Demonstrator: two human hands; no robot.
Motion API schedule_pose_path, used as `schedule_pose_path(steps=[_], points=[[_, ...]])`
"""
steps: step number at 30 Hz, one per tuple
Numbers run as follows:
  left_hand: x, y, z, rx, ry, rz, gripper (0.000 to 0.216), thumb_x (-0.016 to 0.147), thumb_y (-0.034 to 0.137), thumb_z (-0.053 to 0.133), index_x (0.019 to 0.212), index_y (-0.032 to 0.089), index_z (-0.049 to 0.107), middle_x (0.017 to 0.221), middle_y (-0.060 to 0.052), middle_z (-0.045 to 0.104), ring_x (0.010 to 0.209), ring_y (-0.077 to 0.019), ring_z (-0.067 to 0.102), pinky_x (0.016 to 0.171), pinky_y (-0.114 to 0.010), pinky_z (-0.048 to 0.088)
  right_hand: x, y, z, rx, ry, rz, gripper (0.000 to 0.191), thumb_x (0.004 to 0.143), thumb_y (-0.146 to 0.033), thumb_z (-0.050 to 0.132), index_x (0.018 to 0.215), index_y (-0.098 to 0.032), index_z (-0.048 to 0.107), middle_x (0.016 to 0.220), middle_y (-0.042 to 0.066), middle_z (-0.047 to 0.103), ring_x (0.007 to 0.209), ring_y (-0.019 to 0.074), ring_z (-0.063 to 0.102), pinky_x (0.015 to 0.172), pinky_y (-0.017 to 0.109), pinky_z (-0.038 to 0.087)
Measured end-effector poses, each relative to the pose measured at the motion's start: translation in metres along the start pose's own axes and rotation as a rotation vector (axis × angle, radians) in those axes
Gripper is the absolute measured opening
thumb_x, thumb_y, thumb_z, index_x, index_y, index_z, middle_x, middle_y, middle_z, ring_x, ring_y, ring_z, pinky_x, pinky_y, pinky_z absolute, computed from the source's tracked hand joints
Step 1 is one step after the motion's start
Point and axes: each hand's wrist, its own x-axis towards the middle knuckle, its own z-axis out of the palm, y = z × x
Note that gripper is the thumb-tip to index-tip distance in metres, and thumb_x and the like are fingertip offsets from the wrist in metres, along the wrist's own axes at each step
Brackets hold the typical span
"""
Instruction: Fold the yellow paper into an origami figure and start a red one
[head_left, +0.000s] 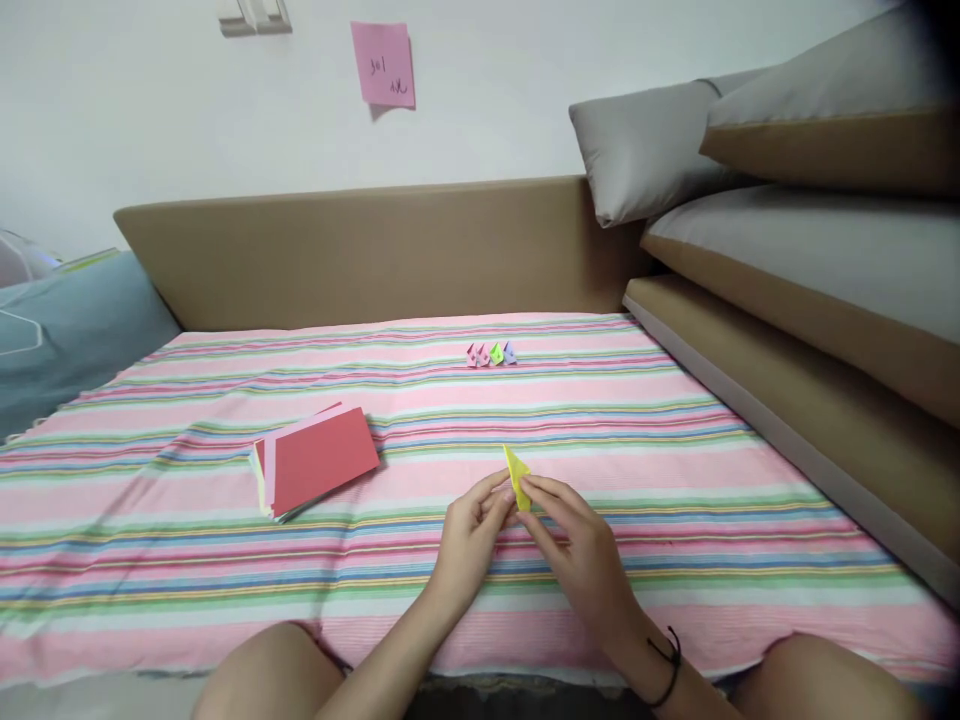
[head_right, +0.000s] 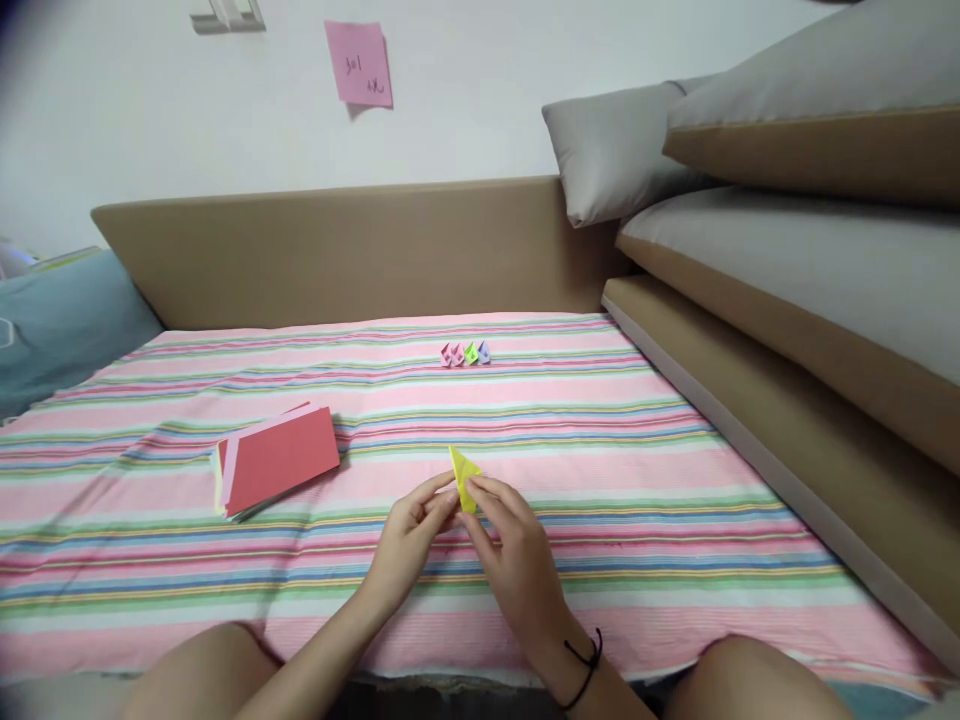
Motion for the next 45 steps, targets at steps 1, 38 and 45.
schedule_pose_path(steps=[1,38,45], points=[[-0.001,-0.001,0.000,-0.016,-0.003,-0.018,0.039,0.076,0.041,0.068,0.106,0.016,0.066,0.097,-0.008,0.074,0.086,-0.0213,0.069,0.077,-0.032,0.055,-0.001,0.002,0.001,0.000,0.005,0.002,0.028,0.088,-0.024,0.055,0.114,-0.027,0.065,0.114,0.008,0.066,0.106,0.0251,0.063,0.090,0.043,0.054],[-0.006,-0.004,-0.004,-0.035,0.051,-0.148,0.032,0.071,0.042,0.068,0.084,0.013,0.070,0.078,-0.004,0.073,0.071,-0.0187,0.069,0.070,-0.029,0.056,-0.014,0.006,0.006,-0.007,-0.031,-0.008,0.031,0.084,-0.010,0.050,0.112,-0.020,0.061,0.114,0.008,0.066,0.107,0.0195,0.062,0.092,0.035,0.053],[-0.004,-0.005,-0.006,0.043,0.029,-0.178,0.021,0.072,0.034,0.062,0.081,0.014,0.062,0.054,0.005,0.057,0.051,-0.0100,0.057,0.062,-0.025,0.051,-0.016,0.007,0.009,-0.101,-0.063,-0.077,0.027,0.086,-0.013,0.051,0.112,-0.019,0.057,0.116,0.010,0.064,0.109,0.0206,0.061,0.093,0.037,0.053]])
